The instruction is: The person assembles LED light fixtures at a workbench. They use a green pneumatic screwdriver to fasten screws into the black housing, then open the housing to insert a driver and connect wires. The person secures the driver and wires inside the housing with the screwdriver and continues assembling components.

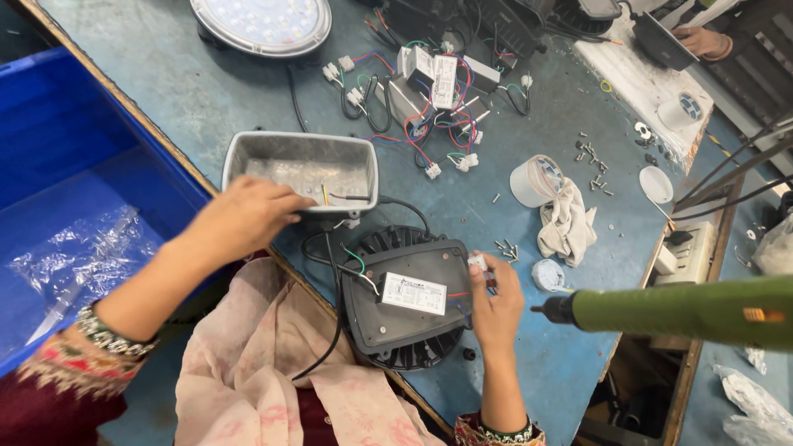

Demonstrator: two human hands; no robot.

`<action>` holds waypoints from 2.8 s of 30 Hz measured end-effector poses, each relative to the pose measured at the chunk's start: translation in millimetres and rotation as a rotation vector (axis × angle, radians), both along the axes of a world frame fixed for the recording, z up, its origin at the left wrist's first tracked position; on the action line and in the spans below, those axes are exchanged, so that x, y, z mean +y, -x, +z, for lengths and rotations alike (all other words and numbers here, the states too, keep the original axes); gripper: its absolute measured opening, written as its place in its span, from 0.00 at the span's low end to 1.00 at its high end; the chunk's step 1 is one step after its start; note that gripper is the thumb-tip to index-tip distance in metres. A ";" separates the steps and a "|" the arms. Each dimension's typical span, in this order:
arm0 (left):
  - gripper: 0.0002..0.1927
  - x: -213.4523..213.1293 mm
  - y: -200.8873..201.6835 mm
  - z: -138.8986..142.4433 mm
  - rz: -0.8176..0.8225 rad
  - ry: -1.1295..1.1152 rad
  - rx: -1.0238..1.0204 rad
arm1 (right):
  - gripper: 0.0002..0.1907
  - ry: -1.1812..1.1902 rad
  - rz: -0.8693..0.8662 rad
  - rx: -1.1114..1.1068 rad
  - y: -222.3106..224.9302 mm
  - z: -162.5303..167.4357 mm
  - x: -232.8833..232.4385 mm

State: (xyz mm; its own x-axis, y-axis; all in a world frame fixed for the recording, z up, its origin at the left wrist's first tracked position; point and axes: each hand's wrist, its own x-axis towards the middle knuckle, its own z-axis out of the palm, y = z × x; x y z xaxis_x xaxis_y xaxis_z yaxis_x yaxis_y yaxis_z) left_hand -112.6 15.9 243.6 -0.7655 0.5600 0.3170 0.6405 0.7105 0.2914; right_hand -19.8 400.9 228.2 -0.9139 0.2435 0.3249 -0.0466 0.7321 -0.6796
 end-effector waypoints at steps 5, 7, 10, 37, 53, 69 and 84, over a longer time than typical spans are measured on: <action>0.19 14.6 -6.5 -11.2 0.001 -0.124 -0.162 | 0.14 -0.107 0.089 0.116 1.7 0.1 -2.0; 0.20 17.9 -11.1 -6.4 -0.005 -0.126 -0.269 | 0.13 -0.054 0.060 0.118 3.9 5.1 0.8; 0.21 15.7 -7.5 9.0 -0.041 -0.134 -0.366 | 0.14 0.479 0.076 0.079 2.6 24.2 1.0; 0.17 129.2 -60.3 -9.9 0.013 -1.500 -0.976 | 0.11 -0.096 0.335 0.077 3.9 101.9 -67.9; 0.19 135.1 -67.4 13.4 -0.191 -0.986 -0.759 | 0.10 -0.113 0.278 -0.020 -46.6 49.8 -21.5; 0.15 140.9 -66.0 11.7 -0.162 -0.367 -0.071 | 0.39 0.393 0.193 0.622 -57.1 183.2 39.0; 0.16 141.5 -64.6 5.7 -0.153 -0.469 -0.093 | 0.49 0.793 0.383 0.608 -8.9 107.2 -54.2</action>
